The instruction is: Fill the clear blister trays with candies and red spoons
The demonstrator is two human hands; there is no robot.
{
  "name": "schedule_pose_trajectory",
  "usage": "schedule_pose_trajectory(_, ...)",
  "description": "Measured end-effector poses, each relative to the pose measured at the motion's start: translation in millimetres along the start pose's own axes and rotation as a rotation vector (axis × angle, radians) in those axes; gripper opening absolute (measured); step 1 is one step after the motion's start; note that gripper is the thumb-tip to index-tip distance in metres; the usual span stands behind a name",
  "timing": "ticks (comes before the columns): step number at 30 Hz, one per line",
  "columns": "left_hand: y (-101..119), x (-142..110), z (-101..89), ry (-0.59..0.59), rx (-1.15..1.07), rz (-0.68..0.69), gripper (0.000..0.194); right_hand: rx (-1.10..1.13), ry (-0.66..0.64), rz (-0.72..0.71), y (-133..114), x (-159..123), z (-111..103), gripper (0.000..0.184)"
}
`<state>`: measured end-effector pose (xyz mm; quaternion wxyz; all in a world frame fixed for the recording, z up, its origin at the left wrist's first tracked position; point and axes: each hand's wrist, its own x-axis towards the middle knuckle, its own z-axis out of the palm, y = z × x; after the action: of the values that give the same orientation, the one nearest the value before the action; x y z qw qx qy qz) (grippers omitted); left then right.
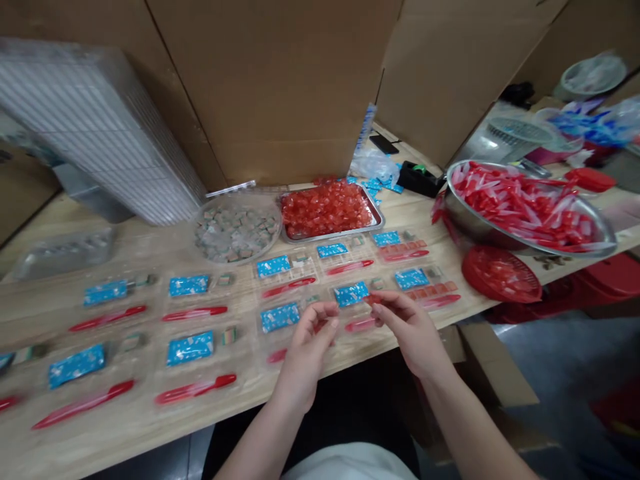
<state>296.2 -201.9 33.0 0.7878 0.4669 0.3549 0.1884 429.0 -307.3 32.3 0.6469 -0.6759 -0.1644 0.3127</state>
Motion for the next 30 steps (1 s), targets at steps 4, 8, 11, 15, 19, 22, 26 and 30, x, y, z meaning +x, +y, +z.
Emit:
schedule_pose_trajectory(4, 5.0, 2.0, 4.2, -0.050, 0.203, 0.163, 0.023, -0.047, -0.114, -0.077, -4.1, -3.6, 9.6, 0.030)
schedule_pose_trajectory(8, 5.9, -0.3, 7.4, -0.065, 0.308, 0.236, 0.018, -0.089, -0.146, -0.117, -6.1, -4.8, 14.1, 0.026)
schedule_pose_trajectory(11, 3.7, -4.6, 6.5, -0.027, 0.407, 0.319, 0.017, -0.116, -0.149, -0.138, -5.5, -6.8, 13.1, 0.027)
schedule_pose_trajectory(15, 4.2, -8.1, 3.1, 0.026, 0.604, 0.577, 0.013, -0.145, -0.140, -0.168, -6.4, -12.6, 12.5, 0.026)
schedule_pose_trajectory(19, 10.7, -7.0, -0.3, 0.033, 0.697, 0.657, 0.007, -0.190, -0.163, -0.179, -12.0, -17.9, 14.9, 0.018)
schedule_pose_trajectory(22, 14.3, -6.4, -2.2, 0.018, 0.668, 0.595, 0.009, -0.191, -0.191, -0.177, -15.8, -19.3, 18.0, 0.012)
schedule_pose_trajectory(26, 14.1, -9.6, -2.8, 0.005, 0.708, 0.645, 0.010, -0.151, -0.161, -0.125, -15.8, -18.9, 23.3, 0.015)
schedule_pose_trajectory(30, 13.7, -13.0, -2.0, 0.025, 0.731, 0.618, 0.010, -0.059, -0.178, -0.075, -13.8, -19.0, 27.3, 0.019)
